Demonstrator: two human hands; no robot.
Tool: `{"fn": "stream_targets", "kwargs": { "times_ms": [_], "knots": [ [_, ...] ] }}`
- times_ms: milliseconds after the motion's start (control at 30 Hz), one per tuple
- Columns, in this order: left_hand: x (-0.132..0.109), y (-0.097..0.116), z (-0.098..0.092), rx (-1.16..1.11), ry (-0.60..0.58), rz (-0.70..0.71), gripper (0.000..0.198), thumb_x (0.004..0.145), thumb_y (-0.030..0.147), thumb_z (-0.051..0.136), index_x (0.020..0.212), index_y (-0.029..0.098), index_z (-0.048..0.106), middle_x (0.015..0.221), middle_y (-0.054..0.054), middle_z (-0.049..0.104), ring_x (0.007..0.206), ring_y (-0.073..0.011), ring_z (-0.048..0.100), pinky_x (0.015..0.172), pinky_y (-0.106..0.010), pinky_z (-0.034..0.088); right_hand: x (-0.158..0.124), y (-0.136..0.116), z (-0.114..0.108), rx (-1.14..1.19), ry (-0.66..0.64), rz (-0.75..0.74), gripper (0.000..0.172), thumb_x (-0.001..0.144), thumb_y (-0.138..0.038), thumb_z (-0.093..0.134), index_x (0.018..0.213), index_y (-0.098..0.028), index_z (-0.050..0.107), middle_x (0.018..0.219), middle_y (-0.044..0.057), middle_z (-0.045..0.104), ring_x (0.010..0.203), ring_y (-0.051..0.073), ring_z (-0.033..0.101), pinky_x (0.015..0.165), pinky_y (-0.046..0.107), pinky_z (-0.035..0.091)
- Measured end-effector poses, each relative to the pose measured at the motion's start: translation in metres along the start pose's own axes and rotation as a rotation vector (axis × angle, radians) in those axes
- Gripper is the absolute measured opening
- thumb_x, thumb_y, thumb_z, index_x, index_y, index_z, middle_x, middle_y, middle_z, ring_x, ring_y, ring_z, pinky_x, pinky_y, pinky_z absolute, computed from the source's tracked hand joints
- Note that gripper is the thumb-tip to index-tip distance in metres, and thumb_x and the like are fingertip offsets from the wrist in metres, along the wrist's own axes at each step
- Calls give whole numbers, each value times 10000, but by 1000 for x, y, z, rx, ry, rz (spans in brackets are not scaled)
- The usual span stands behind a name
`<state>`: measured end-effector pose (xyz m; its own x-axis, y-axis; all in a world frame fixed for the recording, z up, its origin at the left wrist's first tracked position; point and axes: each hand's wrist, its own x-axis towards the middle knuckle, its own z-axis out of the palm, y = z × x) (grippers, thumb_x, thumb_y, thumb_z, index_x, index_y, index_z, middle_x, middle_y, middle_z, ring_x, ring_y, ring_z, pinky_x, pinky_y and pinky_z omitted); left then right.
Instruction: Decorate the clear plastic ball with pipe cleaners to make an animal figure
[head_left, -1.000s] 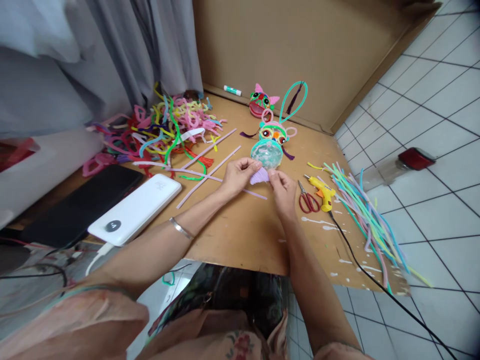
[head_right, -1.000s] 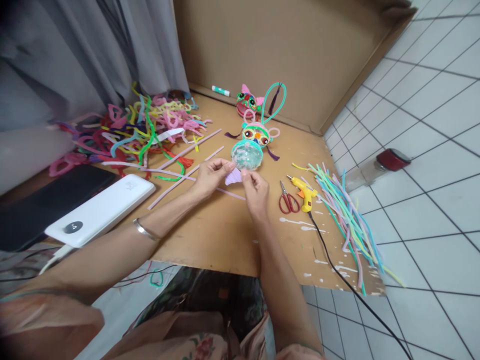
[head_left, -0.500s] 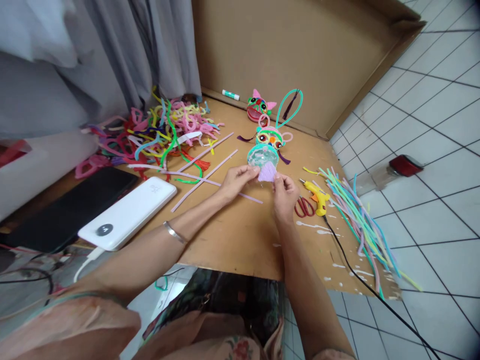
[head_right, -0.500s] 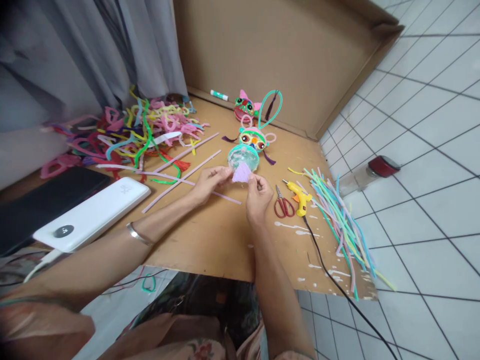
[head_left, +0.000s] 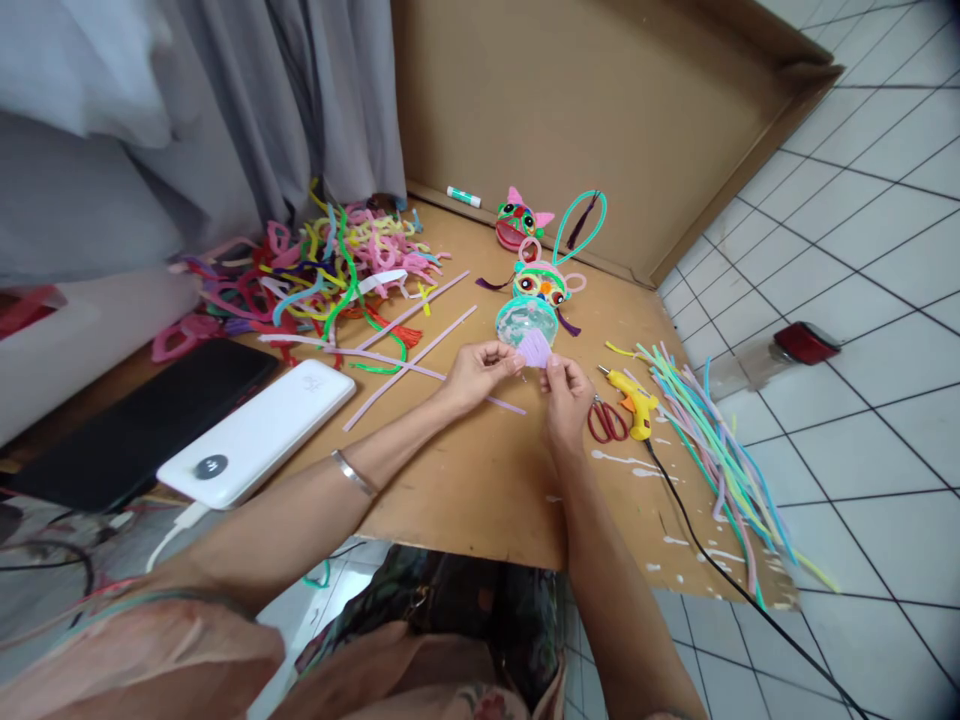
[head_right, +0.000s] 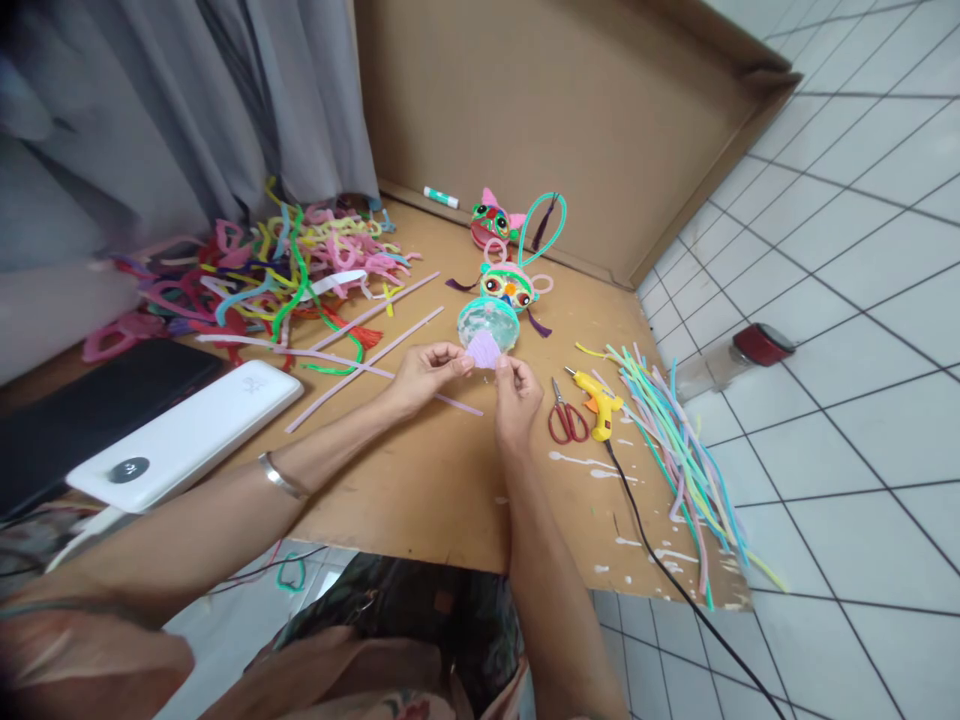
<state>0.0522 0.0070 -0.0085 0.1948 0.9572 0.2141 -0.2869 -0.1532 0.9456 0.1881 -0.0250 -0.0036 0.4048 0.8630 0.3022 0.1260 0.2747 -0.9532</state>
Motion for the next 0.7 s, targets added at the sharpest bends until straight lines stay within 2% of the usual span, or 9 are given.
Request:
{"fn": "stream_targets", "kwargs": {
  "times_ms": [167,333,400,467,567,633,700],
  "knots": [
    [1,1,0,-26,52,18,452,646,572,792,676,158,614,631,26,579,586,-84,467,613,-225,410,-1,-1,1,-7,-72,-2,296,741,-472,656,697,-188,585,603,-50,474,584,99,398,581,240,337],
    [5,-2,-1,-61,109,31,458,671,590,758,673,166,586,585,43,500,551,-78,404,557,-217,366,-2,5,5,-16,-278,84,276,709,-442,671,642,-199,559,563,-52,459,539,94,371,550,247,305],
    [8,-4,-3,-67,127,49,460,663,595,760,694,167,595,593,43,505,560,-82,416,569,-220,377,-1,8,6,-28,-317,109,248,685,-417,685,669,-197,574,586,-47,492,545,96,394,556,249,323],
    [10,-6,-4,-54,144,79,463,661,602,758,715,168,604,621,35,539,588,-92,452,602,-227,403,1,9,4,-29,-244,90,245,664,-401,687,762,-192,607,653,-34,550,580,105,442,576,251,361],
    [10,-8,-5,30,141,120,449,689,594,739,728,165,615,674,14,599,634,-107,502,646,-236,426,4,7,0,-67,-78,-19,317,703,-403,651,933,-185,640,755,-6,606,661,126,508,623,259,417],
    [9,-7,-5,108,117,138,432,716,581,726,731,161,624,674,11,605,629,-107,499,638,-235,420,5,5,-3,-118,-71,-89,325,740,-410,642,972,-184,664,808,13,626,707,136,530,659,269,438],
    [7,-6,-5,154,87,152,434,730,586,715,732,160,631,659,15,595,618,-107,489,623,-234,414,5,3,-5,-156,-119,-131,278,748,-419,660,894,-186,694,814,20,628,724,142,531,675,277,440]
  ]
}}
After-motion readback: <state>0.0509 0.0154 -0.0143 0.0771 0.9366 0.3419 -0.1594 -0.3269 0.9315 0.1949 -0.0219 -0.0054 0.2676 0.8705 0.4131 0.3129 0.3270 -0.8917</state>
